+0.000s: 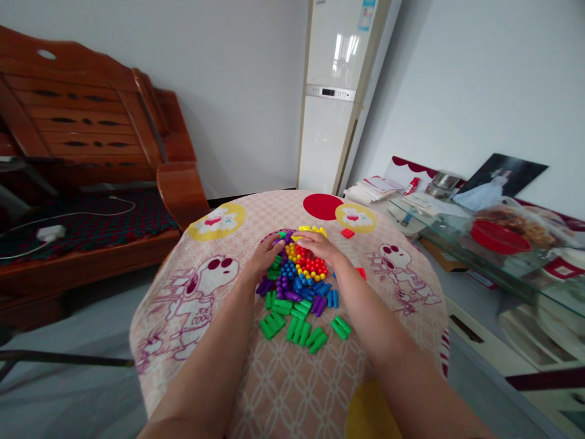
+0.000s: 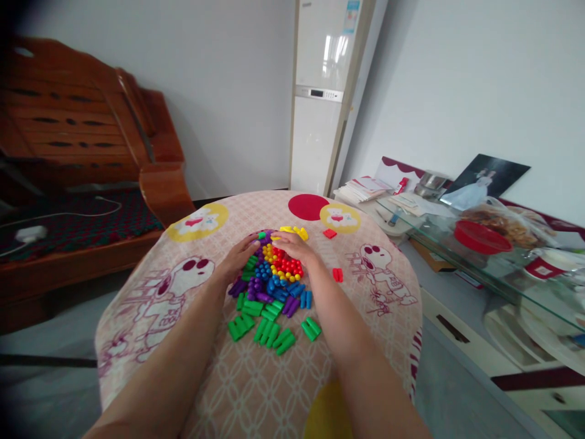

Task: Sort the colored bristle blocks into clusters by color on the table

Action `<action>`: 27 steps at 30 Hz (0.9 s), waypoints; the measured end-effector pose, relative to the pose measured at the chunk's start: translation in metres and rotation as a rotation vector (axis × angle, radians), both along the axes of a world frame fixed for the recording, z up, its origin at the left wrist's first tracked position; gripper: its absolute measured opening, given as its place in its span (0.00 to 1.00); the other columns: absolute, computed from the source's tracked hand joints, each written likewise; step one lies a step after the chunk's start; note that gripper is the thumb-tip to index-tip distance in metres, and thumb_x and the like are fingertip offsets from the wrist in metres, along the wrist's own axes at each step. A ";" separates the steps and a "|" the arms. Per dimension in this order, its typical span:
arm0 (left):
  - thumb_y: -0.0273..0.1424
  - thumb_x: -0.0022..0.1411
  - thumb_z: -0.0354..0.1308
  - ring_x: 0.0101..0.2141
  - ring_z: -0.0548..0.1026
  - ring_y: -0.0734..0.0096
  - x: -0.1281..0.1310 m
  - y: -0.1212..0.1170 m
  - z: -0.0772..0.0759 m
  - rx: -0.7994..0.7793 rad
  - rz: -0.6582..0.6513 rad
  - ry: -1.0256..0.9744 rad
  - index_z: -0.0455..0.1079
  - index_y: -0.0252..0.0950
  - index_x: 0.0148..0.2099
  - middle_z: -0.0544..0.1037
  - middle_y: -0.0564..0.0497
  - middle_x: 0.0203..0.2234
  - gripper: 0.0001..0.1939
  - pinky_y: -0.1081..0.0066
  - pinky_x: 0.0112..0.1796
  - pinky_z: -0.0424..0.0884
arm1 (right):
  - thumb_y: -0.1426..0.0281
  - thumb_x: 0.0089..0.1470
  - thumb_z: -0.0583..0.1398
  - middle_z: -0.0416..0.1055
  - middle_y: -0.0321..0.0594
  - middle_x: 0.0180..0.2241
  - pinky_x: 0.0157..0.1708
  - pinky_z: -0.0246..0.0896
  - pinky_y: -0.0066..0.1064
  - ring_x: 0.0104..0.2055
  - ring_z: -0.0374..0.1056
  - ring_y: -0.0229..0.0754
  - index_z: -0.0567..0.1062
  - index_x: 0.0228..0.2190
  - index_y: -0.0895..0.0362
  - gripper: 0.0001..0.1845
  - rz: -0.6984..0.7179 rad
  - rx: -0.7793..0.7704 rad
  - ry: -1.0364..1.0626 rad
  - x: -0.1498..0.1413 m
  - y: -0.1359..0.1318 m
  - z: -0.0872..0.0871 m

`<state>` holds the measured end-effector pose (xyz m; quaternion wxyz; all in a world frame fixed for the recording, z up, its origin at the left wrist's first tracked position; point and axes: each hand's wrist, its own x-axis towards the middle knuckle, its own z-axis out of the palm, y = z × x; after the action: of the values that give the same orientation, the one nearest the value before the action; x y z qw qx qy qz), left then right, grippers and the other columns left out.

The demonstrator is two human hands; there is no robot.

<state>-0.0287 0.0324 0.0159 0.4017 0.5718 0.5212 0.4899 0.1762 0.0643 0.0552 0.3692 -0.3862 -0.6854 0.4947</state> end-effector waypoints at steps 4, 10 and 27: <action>0.54 0.60 0.56 0.54 0.75 0.52 0.005 -0.006 0.009 -0.008 -0.062 -0.170 0.72 0.36 0.60 0.79 0.43 0.52 0.35 0.55 0.55 0.70 | 0.59 0.57 0.62 0.79 0.41 0.45 0.34 0.70 0.29 0.32 0.72 0.36 0.77 0.53 0.52 0.23 0.194 -0.035 -0.042 -0.002 -0.022 0.017; 0.49 0.66 0.49 0.63 0.66 0.54 0.034 -0.003 0.022 0.187 -0.149 0.194 0.68 0.36 0.64 0.71 0.43 0.62 0.31 0.57 0.64 0.60 | 0.58 0.58 0.57 0.78 0.44 0.49 0.29 0.68 0.29 0.32 0.73 0.40 0.75 0.55 0.53 0.26 -0.081 0.105 -0.021 0.046 -0.034 0.027; 0.24 0.50 0.65 0.69 0.47 0.32 0.060 -0.103 0.042 0.180 -0.174 1.128 0.66 0.43 0.63 0.51 0.38 0.71 0.36 0.24 0.59 0.46 | 0.66 0.61 0.56 0.80 0.41 0.45 0.51 0.65 0.35 0.48 0.74 0.46 0.81 0.44 0.56 0.17 -0.320 0.168 -0.463 0.061 -0.049 -0.014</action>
<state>0.0313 -0.0702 0.0583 0.0504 0.8171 0.5622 0.1170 0.2369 0.0151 0.0407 0.3072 -0.5600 -0.7204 0.2702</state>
